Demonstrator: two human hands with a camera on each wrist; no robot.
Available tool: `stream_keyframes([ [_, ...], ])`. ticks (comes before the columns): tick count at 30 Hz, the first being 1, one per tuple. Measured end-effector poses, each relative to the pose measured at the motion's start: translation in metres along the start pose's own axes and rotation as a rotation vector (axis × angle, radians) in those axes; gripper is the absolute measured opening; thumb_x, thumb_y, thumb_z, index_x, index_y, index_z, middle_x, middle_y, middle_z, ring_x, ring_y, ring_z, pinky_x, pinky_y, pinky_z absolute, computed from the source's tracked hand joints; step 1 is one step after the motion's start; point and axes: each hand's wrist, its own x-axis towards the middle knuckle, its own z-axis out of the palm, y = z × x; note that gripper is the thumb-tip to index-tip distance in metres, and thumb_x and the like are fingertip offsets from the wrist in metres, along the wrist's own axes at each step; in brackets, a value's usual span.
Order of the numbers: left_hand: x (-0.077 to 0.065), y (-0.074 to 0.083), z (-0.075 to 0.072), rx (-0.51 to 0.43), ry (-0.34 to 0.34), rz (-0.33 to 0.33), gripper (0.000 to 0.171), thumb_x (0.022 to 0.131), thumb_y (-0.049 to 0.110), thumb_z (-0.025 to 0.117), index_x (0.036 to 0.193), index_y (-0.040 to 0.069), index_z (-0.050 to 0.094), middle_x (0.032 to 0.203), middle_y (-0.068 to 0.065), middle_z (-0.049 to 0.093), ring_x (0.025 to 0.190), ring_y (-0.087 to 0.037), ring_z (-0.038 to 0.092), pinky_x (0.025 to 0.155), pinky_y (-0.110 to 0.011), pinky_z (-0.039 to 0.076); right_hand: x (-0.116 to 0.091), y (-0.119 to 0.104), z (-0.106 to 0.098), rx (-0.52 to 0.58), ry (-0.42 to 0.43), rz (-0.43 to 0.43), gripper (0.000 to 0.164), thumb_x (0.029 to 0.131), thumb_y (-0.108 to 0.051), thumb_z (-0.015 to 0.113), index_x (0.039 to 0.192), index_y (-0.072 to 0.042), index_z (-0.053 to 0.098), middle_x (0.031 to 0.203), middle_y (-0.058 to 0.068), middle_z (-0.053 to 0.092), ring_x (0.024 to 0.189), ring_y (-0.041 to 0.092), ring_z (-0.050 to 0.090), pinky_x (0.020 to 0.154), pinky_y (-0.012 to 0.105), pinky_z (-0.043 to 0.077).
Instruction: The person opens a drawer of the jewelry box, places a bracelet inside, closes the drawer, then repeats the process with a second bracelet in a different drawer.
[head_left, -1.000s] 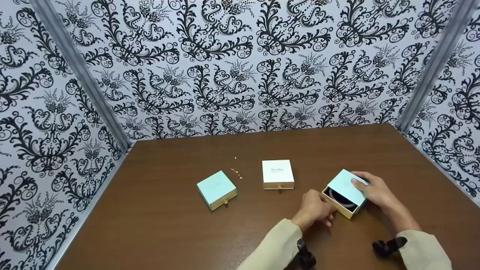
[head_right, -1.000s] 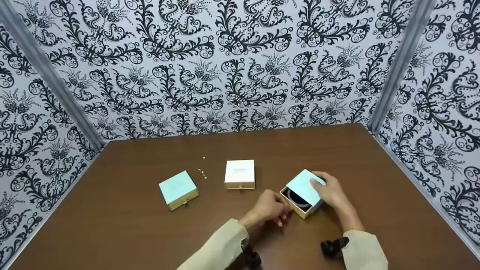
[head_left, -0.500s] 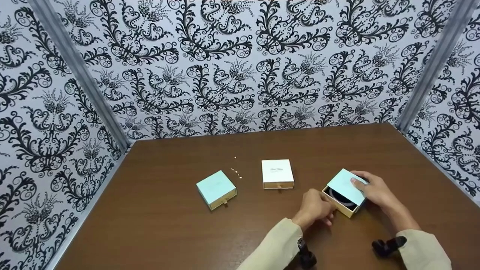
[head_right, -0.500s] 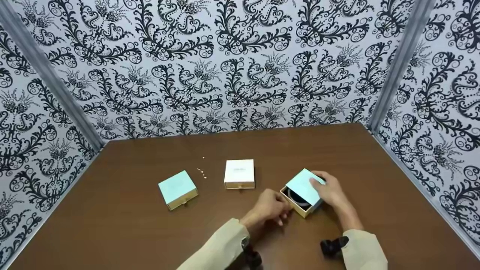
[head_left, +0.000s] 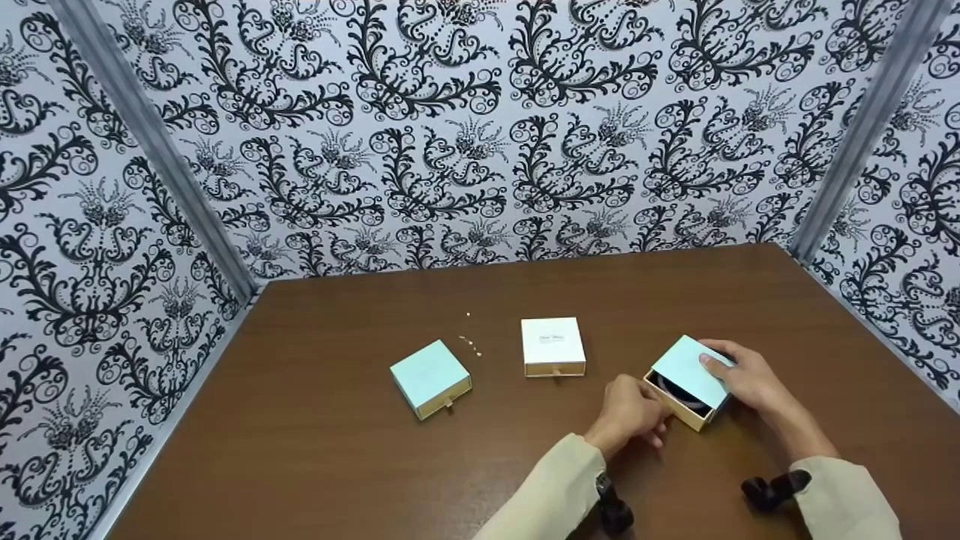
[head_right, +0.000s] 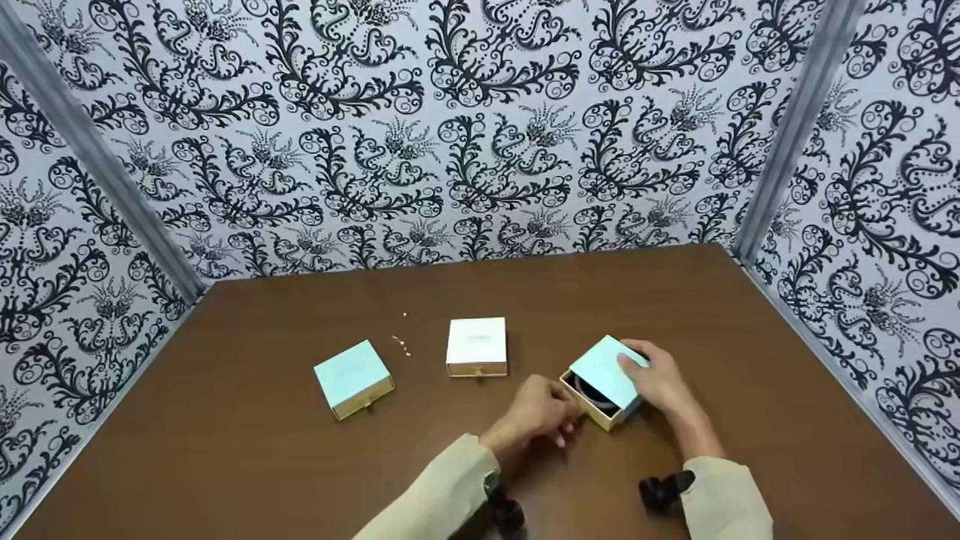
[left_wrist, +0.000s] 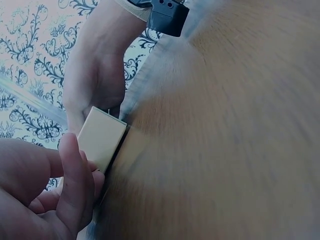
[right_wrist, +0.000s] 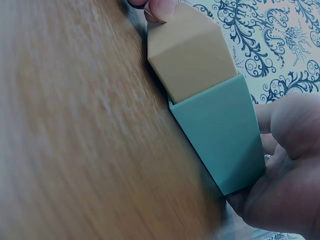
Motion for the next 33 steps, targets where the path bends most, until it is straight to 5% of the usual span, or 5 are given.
stream_keyframes([
  [33,0.0096,0.0008,0.0092,-0.038,0.001,-0.043,0.025,0.084,-0.003,0.07,0.06,0.0,0.069,0.04,0.002,0.05,0.03,-0.008,0.044,0.031,-0.018,0.035,-0.0009,-0.0021,0.0009,0.028,-0.01,0.022,0.059,0.106,-0.038,0.047,0.149,0.003,0.041,0.144,0.032,0.045,0.101,0.025,0.053,0.077,0.024,0.042],
])
